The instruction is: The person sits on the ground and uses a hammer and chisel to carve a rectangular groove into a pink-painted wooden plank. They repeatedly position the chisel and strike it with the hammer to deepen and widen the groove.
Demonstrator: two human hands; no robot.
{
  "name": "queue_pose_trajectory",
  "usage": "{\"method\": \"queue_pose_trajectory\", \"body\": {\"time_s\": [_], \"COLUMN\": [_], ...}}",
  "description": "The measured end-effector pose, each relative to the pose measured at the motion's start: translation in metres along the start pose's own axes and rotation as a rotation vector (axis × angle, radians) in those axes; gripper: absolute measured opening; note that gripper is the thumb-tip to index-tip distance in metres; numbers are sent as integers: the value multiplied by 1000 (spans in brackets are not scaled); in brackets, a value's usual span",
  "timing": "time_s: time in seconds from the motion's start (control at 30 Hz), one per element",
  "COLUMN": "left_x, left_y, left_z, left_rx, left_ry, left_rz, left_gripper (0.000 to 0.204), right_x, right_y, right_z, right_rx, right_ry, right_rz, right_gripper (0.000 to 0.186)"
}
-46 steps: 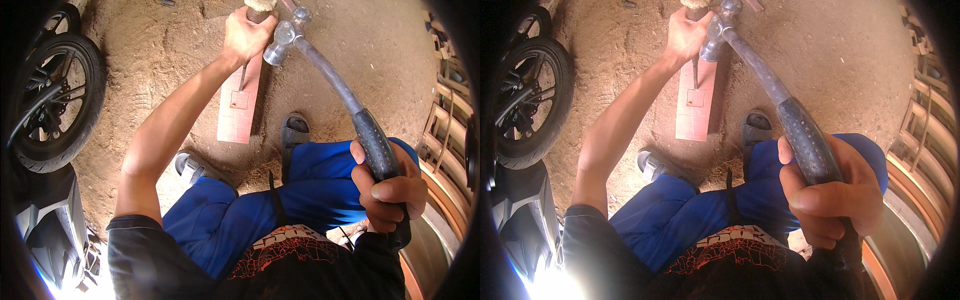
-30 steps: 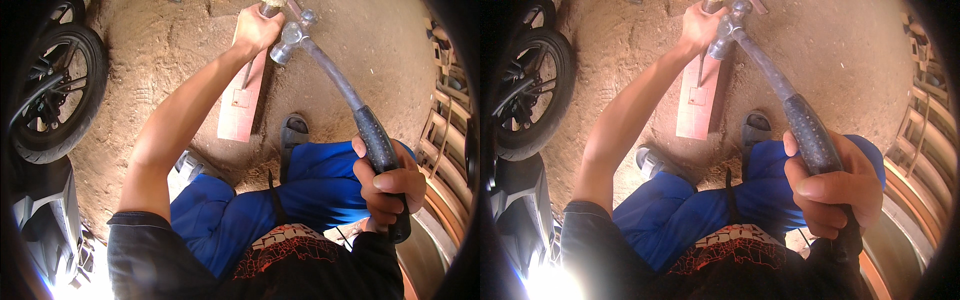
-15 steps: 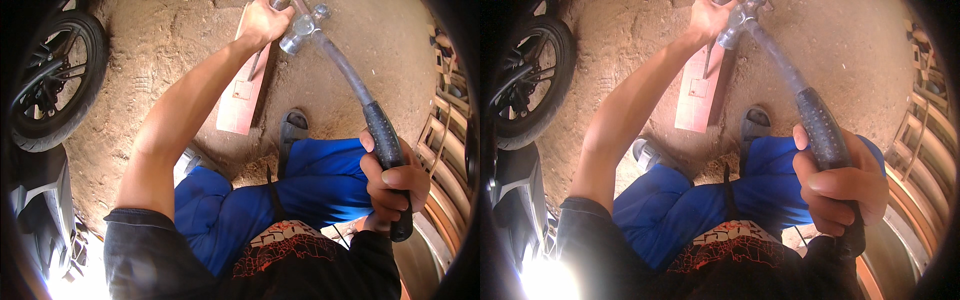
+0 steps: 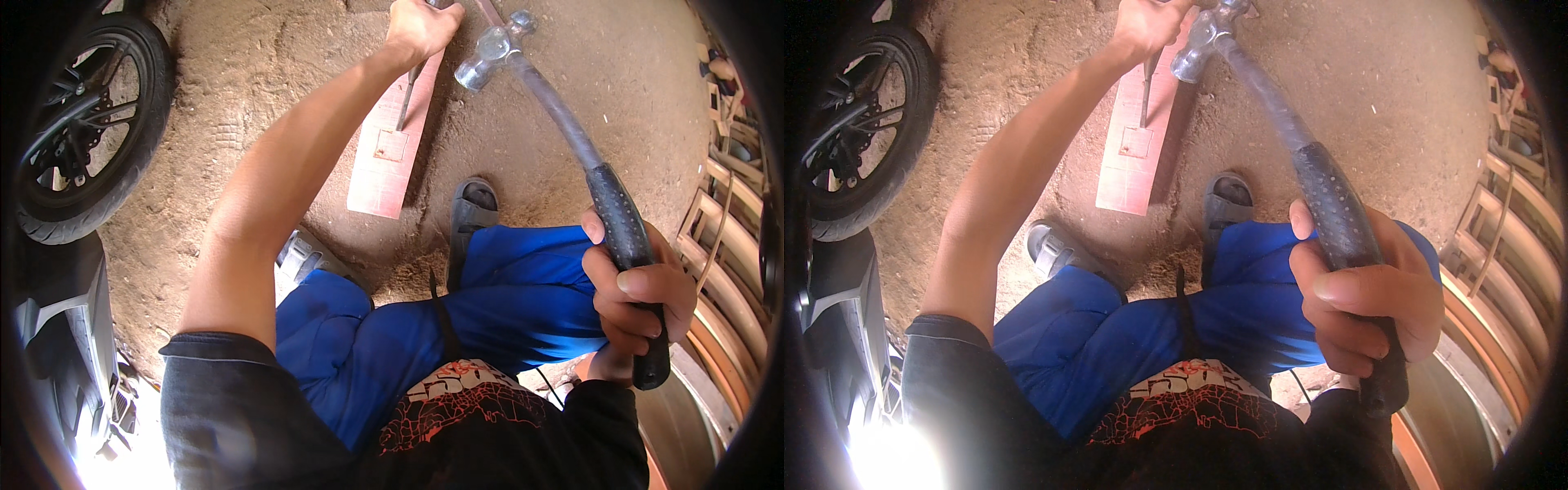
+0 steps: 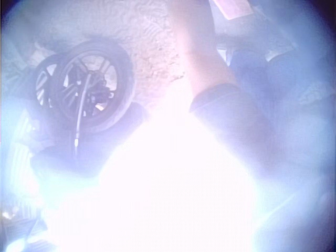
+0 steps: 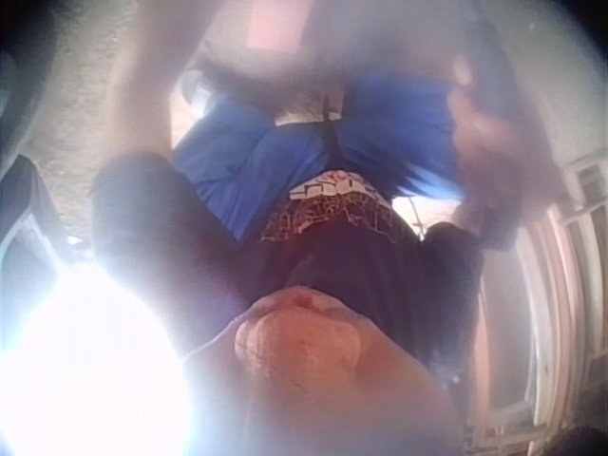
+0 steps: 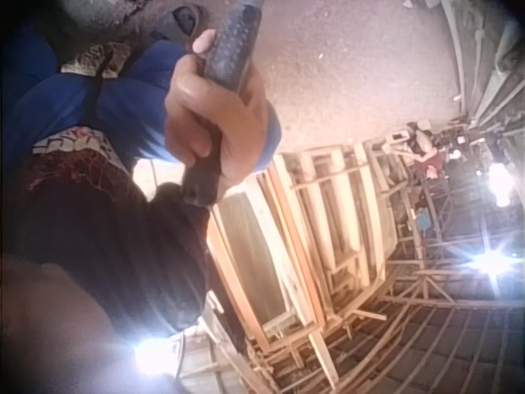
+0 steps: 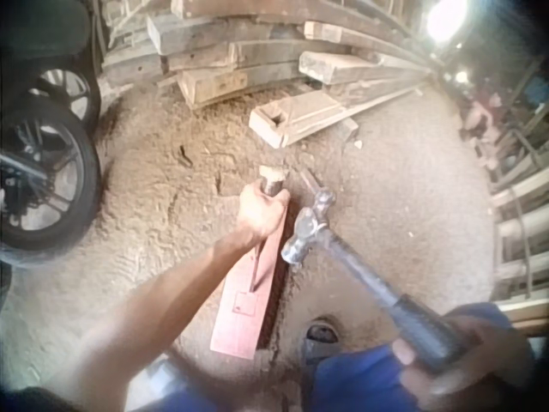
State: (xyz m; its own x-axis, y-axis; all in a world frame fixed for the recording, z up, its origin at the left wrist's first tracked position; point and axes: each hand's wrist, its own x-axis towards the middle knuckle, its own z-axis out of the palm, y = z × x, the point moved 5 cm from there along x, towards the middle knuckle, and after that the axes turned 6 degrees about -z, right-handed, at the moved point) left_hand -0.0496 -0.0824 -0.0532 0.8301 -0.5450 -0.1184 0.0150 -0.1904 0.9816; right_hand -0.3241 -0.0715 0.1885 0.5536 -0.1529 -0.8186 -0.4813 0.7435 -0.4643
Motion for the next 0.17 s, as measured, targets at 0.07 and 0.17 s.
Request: {"method": "queue_pose_trajectory", "body": {"time_s": [0.07,0.17], "left_x": [3,4], "left_y": [-2,-3], "left_z": [-1,-2], "left_rx": [64,160], "left_ry": [7,33], "left_rz": [17,82], "left_gripper": [32,34], "right_x": [-1,-1], "right_y": [0,-3], "right_z": [-5,-3], "right_rx": [23,-3], "right_ry": [-43,-68], "right_rz": [6,25], "right_gripper": [43,41]}}
